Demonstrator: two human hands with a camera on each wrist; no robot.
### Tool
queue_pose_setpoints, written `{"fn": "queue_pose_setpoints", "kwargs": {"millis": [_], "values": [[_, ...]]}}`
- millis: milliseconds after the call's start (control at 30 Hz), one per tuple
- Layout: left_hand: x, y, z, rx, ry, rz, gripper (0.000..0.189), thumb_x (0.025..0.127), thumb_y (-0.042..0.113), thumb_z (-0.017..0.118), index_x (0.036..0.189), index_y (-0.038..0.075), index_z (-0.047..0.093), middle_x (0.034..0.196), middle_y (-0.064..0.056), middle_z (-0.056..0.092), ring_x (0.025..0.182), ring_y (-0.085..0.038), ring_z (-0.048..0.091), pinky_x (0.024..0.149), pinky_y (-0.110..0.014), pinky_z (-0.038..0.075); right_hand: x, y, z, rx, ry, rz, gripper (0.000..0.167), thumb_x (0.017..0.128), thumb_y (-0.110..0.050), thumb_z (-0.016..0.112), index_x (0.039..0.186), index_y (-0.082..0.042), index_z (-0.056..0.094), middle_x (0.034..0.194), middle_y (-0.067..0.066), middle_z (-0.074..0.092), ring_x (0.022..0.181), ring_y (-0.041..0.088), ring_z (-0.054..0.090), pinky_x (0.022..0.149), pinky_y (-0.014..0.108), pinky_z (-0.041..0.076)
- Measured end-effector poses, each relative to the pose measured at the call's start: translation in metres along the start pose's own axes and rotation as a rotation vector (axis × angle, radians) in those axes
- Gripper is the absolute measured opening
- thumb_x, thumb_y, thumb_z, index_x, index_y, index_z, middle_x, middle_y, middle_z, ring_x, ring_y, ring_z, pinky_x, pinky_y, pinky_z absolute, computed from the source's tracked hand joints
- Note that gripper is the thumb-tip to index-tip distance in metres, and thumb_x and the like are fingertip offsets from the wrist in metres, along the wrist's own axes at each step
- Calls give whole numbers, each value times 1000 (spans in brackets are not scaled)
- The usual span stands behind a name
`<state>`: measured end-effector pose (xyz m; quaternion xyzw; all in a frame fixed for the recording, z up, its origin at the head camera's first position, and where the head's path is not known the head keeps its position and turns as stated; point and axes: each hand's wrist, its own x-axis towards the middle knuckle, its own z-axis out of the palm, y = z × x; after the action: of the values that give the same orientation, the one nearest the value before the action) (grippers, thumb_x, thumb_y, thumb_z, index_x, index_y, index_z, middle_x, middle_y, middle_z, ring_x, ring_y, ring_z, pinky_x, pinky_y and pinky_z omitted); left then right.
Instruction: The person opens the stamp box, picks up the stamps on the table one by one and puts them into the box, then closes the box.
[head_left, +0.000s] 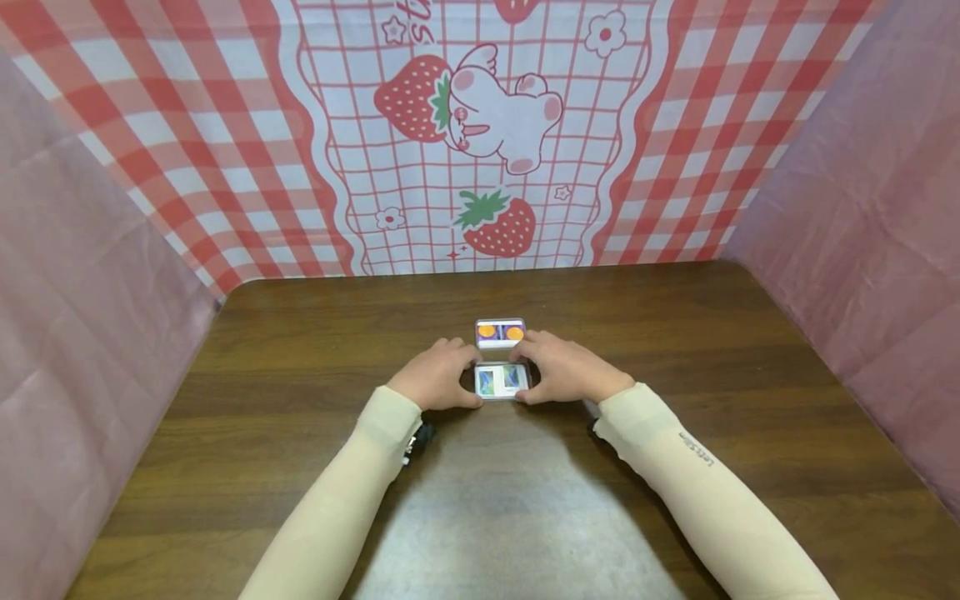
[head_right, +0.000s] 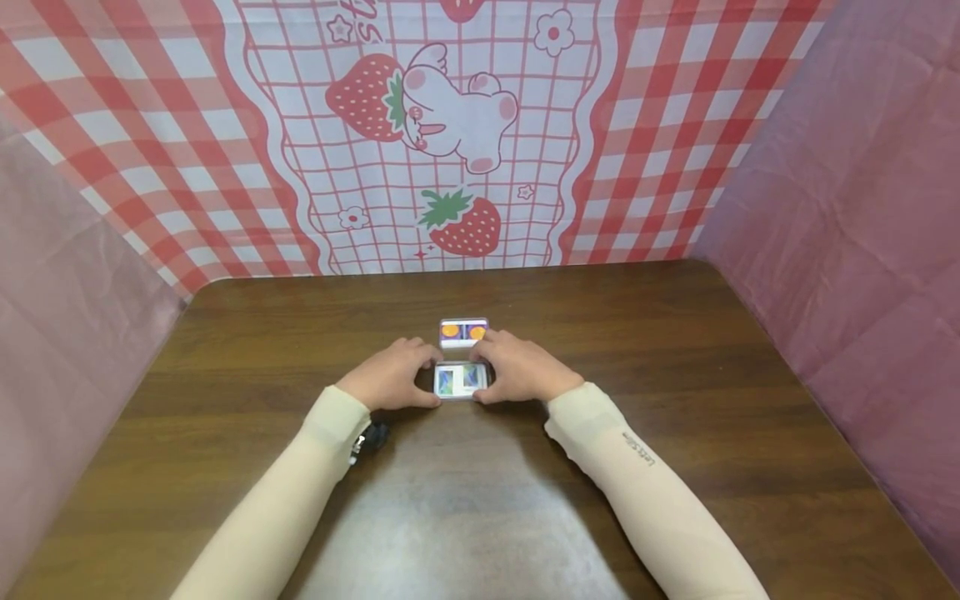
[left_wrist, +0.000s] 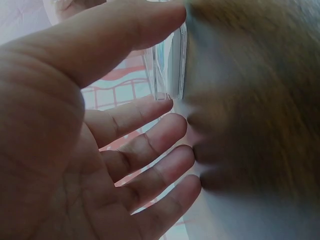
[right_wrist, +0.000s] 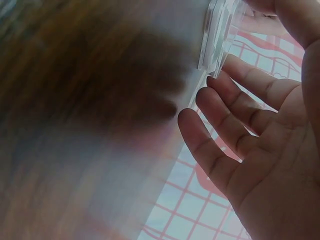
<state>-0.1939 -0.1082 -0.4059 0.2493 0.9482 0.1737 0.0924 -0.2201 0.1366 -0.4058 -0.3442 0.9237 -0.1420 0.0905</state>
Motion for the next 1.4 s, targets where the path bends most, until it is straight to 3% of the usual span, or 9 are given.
{"fn": "queue_pose_setpoints", "kwargs": {"millis": [700,1100,1400], "values": [[-2,0,0,33,-1,-33,52,82,47,86,120,15,70,112,-4,62,101,-22,54,90,-43,51,0,-1,1,-6,-35,5,55,86,-39,84,130,-11,66,132,6,59,109,19,56,91,44,52],[-3,-1,0,36,-7,-42,54,82,47,86,123,14,70,117,-5,62,106,-24,55,93,-43,51,-1,1,2,6,-44,18,60,86,-41,84,134,-10,64,135,7,59,113,20,56,95,45,51],[-1,-2,0,46,-10,-49,58,81,47,86,125,14,70,119,-5,61,108,-23,55,95,-43,51,-8,6,-3,22,-24,17,60,87,-42,83,135,-12,63,128,3,62,115,20,58,97,45,51]]}}
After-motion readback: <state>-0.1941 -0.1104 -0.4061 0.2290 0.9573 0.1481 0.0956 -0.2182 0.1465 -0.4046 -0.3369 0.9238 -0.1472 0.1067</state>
